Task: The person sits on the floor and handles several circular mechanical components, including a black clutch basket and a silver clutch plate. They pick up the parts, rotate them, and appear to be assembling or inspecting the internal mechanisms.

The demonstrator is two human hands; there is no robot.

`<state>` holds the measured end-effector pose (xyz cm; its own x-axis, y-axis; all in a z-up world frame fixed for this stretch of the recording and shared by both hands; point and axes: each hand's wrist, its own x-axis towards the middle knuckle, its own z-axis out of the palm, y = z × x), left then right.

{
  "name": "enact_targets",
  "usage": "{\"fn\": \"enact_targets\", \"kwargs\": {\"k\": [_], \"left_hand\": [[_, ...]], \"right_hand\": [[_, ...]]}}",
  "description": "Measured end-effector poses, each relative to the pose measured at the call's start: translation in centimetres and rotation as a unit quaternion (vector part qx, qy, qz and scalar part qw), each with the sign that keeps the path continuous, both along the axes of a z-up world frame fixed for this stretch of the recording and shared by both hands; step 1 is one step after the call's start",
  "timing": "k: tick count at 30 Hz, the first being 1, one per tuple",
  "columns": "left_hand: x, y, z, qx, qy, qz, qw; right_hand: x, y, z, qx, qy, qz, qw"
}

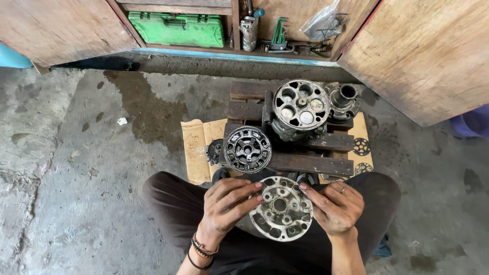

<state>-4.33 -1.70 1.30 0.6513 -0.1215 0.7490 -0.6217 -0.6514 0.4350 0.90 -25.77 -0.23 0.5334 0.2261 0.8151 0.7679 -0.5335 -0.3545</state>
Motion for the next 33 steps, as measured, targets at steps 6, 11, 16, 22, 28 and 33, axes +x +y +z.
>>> {"fn": "enact_targets", "kwargs": {"k": [6, 11, 16, 22, 28, 33], "left_hand": [[-0.8, 0.4, -1.3, 0.019, -0.030, 0.006, 0.999], [-1.6, 0.4, -2.0, 0.039, -0.027, 0.016, 0.999], [-2.6, 0.0, -0.9, 0.012, 0.014, -0.017, 1.000], [-3.7, 0.4, -0.5, 0.020, 0.057, -0.055, 0.997], [-3.9, 0.9, -1.1, 0.029, 0.088, -0.045, 0.995], [-3.4, 0.9, -1.4, -0.001, 0.019, -0.004, 1.000]], "right_hand": [[-0.1, 0.3, -0.4, -0.012, -0.007, 0.005, 1.000], [-0.1, 0.6, -0.5, -0.016, 0.005, 0.015, 1.000], [-0.5, 0.8, -0.9, -0.026, 0.031, 0.047, 0.998], [-0.7, 0.9, -2.2, -0.010, 0.060, 0.070, 0.996], [-0.4, 1.5, -1.3, -0.015, 0.051, 0.082, 0.995], [-0.1, 1.5, -1.3, -0.039, 0.026, 0.062, 0.997]]}}
